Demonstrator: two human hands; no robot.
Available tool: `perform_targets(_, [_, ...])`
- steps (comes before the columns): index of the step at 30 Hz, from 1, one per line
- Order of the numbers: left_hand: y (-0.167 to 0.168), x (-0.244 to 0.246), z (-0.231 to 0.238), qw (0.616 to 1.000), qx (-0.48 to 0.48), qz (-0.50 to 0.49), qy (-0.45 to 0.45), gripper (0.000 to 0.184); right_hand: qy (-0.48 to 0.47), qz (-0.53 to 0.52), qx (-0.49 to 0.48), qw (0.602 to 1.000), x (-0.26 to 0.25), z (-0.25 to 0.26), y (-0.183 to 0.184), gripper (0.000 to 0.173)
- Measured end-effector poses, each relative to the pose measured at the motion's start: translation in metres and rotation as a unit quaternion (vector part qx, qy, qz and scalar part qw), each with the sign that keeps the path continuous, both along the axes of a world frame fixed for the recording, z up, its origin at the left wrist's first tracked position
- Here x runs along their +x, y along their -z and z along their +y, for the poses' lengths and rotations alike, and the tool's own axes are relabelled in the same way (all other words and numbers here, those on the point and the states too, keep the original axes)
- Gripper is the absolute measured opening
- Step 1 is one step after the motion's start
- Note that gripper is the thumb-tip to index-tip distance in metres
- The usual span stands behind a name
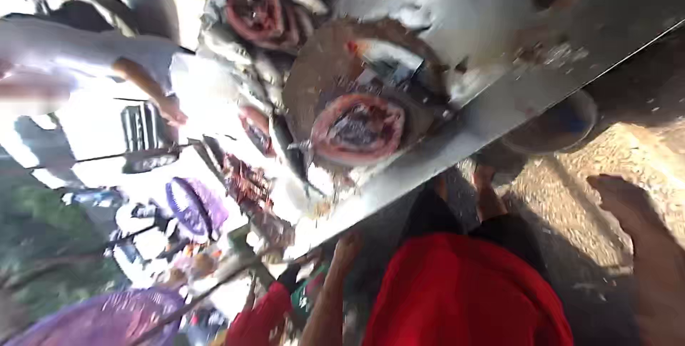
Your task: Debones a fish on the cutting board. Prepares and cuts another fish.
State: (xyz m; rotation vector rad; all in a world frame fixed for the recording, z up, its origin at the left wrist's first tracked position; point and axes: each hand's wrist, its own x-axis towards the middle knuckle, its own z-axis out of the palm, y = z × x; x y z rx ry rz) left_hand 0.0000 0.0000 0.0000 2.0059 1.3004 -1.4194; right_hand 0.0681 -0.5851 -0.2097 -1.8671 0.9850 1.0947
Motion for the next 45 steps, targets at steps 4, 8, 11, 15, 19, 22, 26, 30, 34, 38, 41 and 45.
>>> perform_targets(4, [-0.005,-0.005,0.007,0.985,-0.019,-0.172,0.014,0.038,0.058,-0.125,-0.031,0.990,-0.010,0.015,-0.051,0.055])
perform_targets(8, [-0.002,0.002,0.016,0.958,0.008,-0.282,0.049,0.030,-0.063,-0.331,-0.110,0.935,0.036,0.044,-0.119,0.051])
perform_targets(11, [-0.015,0.051,0.015,0.924,0.015,-0.373,0.082,0.033,-0.177,-0.428,-0.088,0.882,0.115,0.098,-0.183,0.047])
perform_targets(15, [-0.027,0.156,-0.004,0.814,0.039,-0.557,0.163,0.043,-0.304,-0.438,-0.043,0.845,0.212,0.192,-0.219,0.049])
perform_targets(19, [-0.006,0.234,-0.030,0.747,0.021,-0.613,0.255,0.047,-0.417,-0.364,-0.072,0.830,0.254,0.256,-0.215,0.059])
perform_targets(22, [0.021,0.270,-0.042,0.722,0.015,-0.618,0.310,0.047,-0.453,-0.318,-0.110,0.825,0.266,0.278,-0.216,0.063])
perform_targets(26, [0.046,0.289,-0.050,0.732,0.012,-0.575,0.366,0.055,-0.461,-0.275,-0.136,0.833,0.272,0.286,-0.222,0.075])
perform_targets(30, [0.050,0.289,-0.057,0.737,0.040,-0.569,0.364,0.059,-0.306,-0.272,-0.035,0.912,0.263,0.261,-0.236,0.054])
perform_targets(34, [0.046,0.268,-0.072,0.760,0.047,-0.543,0.354,0.063,-0.006,-0.280,0.196,0.940,0.200,0.235,-0.251,0.028])
perform_targets(38, [0.041,0.258,-0.091,0.738,0.042,-0.566,0.365,0.065,-0.027,-0.199,0.129,0.971,0.172,0.232,-0.254,0.027])
perform_targets(41, [0.046,0.259,-0.107,0.715,0.004,-0.568,0.409,0.063,-0.064,-0.172,0.134,0.974,0.165,0.230,-0.248,0.036])
perform_targets(45, [0.054,0.253,-0.112,0.718,0.026,-0.537,0.442,0.066,-0.134,-0.149,0.144,0.969,0.156,0.236,-0.246,0.039])
